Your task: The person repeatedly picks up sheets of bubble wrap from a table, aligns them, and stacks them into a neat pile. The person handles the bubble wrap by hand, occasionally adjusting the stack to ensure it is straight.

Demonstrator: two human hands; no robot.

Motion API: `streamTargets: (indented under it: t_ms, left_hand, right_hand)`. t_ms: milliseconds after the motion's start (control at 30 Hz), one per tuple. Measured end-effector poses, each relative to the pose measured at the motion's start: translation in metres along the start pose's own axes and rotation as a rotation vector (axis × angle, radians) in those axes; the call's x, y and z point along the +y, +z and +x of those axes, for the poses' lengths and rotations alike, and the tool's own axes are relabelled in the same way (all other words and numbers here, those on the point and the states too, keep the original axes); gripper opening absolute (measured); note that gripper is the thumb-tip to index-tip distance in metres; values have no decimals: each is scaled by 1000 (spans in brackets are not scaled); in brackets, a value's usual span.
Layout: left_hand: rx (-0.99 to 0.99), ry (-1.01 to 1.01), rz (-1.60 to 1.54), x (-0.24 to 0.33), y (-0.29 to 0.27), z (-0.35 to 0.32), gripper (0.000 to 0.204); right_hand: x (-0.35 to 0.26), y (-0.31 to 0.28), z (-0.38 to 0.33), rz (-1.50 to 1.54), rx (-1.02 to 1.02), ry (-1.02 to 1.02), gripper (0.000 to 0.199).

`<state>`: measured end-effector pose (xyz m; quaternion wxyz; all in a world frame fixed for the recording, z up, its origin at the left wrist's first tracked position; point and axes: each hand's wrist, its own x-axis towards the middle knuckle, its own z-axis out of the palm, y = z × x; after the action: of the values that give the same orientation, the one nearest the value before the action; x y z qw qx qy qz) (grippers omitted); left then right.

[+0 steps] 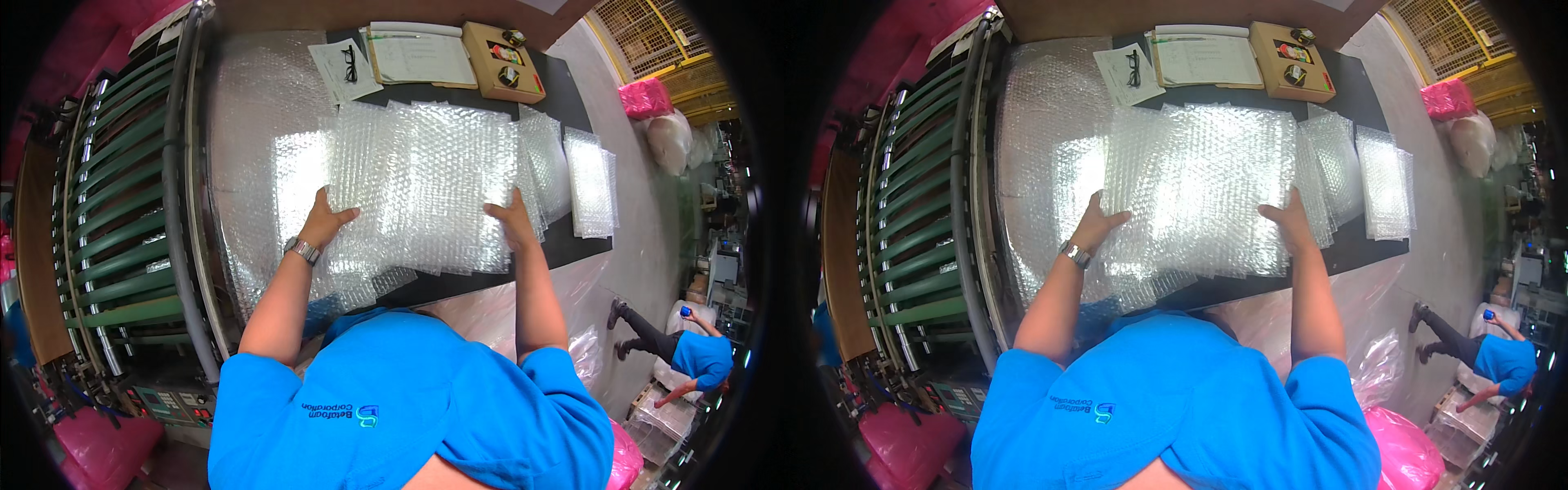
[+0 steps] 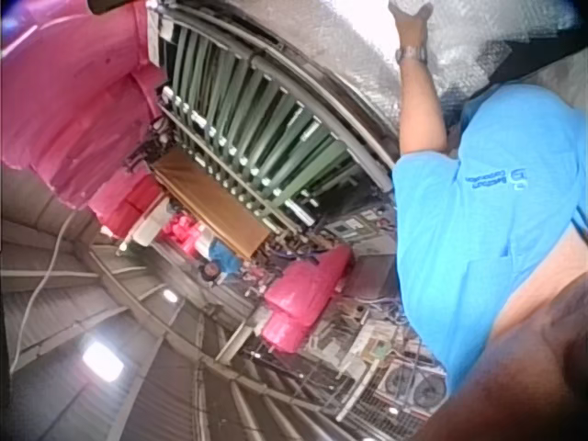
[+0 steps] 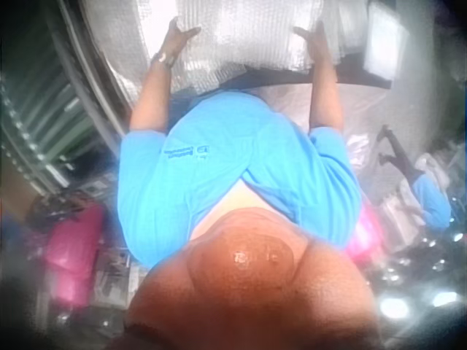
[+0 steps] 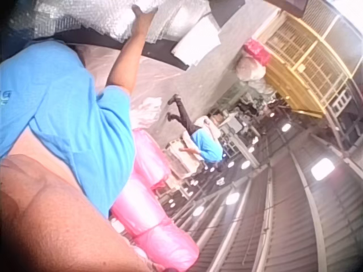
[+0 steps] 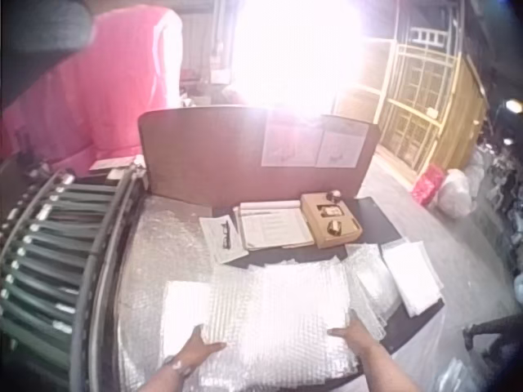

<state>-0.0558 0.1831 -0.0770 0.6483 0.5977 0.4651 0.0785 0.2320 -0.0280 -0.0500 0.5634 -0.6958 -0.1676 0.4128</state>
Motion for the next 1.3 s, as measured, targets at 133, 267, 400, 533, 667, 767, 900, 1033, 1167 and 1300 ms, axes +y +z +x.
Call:
streamTargets:
  t_ms: [133, 267, 400, 533, 667, 767, 900, 1033, 1167, 1300]
  left_hand:
    - [-47, 18, -45, -8, 3, -9, 90]
    - [3, 1, -12, -27, 12, -15, 89]
    - [5, -18, -134, -37, 19, -14, 91]
    - [51, -157, -15, -22, 17, -13, 86]
    - [-119, -220, -161, -5, 14, -18, 91]
    - [-102, -197, -223, -15, 14, -15, 88]
    - [-80, -17, 36, -4, 23, -28, 102]
    - [-200, 147, -161, 14, 31, -43, 102]
    - [-391, 253, -192, 24, 33, -50, 105]
    - [-257, 50, -243, -26, 35, -23, 104]
  right_hand:
    - [-30, -38, -40, 66, 75, -46, 75]
    - [-39, -102, -71, 83, 246, -163, 71]
    - [-41, -137, -86, 523, 118, -212, 64]
    - [-10, -88, -59, 759, -89, -119, 62]
    - [65, 9, -21, 314, 91, 267, 79]
    - [80, 54, -16, 22, -110, 364, 73]
    - [81, 55, -25, 295, -224, 262, 75]
    - [76, 35, -33, 594, -189, 199, 73]
    - [56, 25, -38, 760, -457, 209, 77]
    - [66, 37, -32, 442, -448, 366, 75]
